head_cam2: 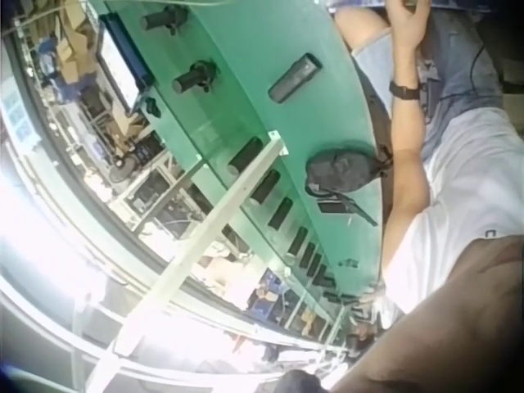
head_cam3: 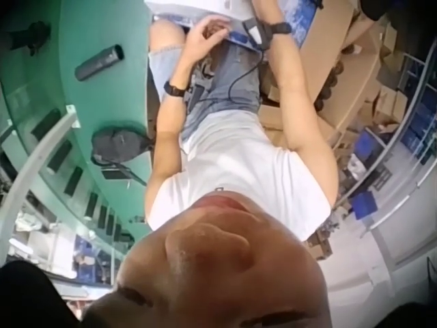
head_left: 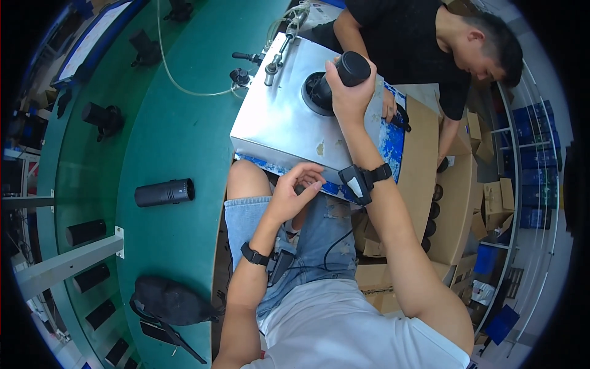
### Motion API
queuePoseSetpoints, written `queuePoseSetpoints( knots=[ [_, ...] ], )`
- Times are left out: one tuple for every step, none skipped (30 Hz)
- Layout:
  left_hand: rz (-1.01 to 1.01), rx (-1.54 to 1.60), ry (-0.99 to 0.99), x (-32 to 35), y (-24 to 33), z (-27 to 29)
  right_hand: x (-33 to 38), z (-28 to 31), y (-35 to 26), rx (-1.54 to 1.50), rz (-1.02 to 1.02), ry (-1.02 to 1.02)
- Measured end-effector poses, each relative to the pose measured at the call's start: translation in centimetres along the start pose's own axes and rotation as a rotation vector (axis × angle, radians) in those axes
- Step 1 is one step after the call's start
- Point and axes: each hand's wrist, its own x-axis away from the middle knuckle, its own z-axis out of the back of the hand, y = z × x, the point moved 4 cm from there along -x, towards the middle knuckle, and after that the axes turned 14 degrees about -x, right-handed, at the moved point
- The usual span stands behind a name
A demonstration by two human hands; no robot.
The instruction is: The person repeatedly picks up a black cylinder, places it into a machine to be pressed, and then sets the finished unit aside on the table.
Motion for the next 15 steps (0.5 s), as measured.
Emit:
queuePoseSetpoints(
  knots=[
    [-0.002,-0.003,0.001,0.1,-0.1,0.0,-0.3,0.0,-0.1,-0.004,0.002,0.0],
    [0.01,-0.002,-0.001,0.3,-0.2,0.0,-0.7,-0.2,-0.2,-0.003,-0.05,-0.124],
    [0.024,-0.002,-0.004,0.4,-0.4,0.1,-1.1,-0.3,-0.2,-0.003,-0.103,-0.248],
    [0.021,-0.002,-0.008,0.3,-0.4,0.2,-2.5,0.6,-0.5,-0.001,-0.1,-0.245],
    [0.033,-0.015,-0.036,0.4,-0.5,0.0,-3.7,0.6,-0.1,-0.208,-0.301,-0.499],
    [0.046,-0.027,-0.064,0.4,-0.7,-0.2,-4.1,0.1,0.2,-0.419,-0.504,-0.75],
    [0.053,-0.025,-0.073,0.3,-0.5,-0.3,-4.9,0.2,0.8,-0.416,-0.51,-0.74],
    [0.066,-0.08,-0.141,0.2,0.0,-0.5,-5.4,0.1,1.1,-0.412,-0.468,-0.818],
    [0.078,-0.134,-0.211,0.2,0.3,-0.8,-5.3,0.3,1.3,-0.408,-0.425,-0.895],
    [0.085,-0.13,-0.22,0.1,0.1,-0.9,-4.5,0.4,2.1,-0.449,-0.431,-0.719],
    [0.068,-0.146,-0.204,0.2,0.1,-0.8,-2.9,-0.3,2.1,-0.457,-0.444,-0.717],
    [0.049,-0.162,-0.188,0.3,0.0,-0.7,-1.8,0.2,1.7,-0.269,-0.28,-0.439],
    [0.053,-0.16,-0.19,0.0,-0.2,-0.8,-1.2,0.7,0.9,-0.071,-0.107,-0.163],
    [0.049,-0.132,-0.161,-0.1,-0.2,-0.8,-0.3,-0.2,0.4,0.006,-0.032,-0.037],
    [0.043,-0.105,-0.131,-0.1,-0.3,-0.8,0.5,-1.4,-0.6,0.131,0.149,0.017]
  ],
)
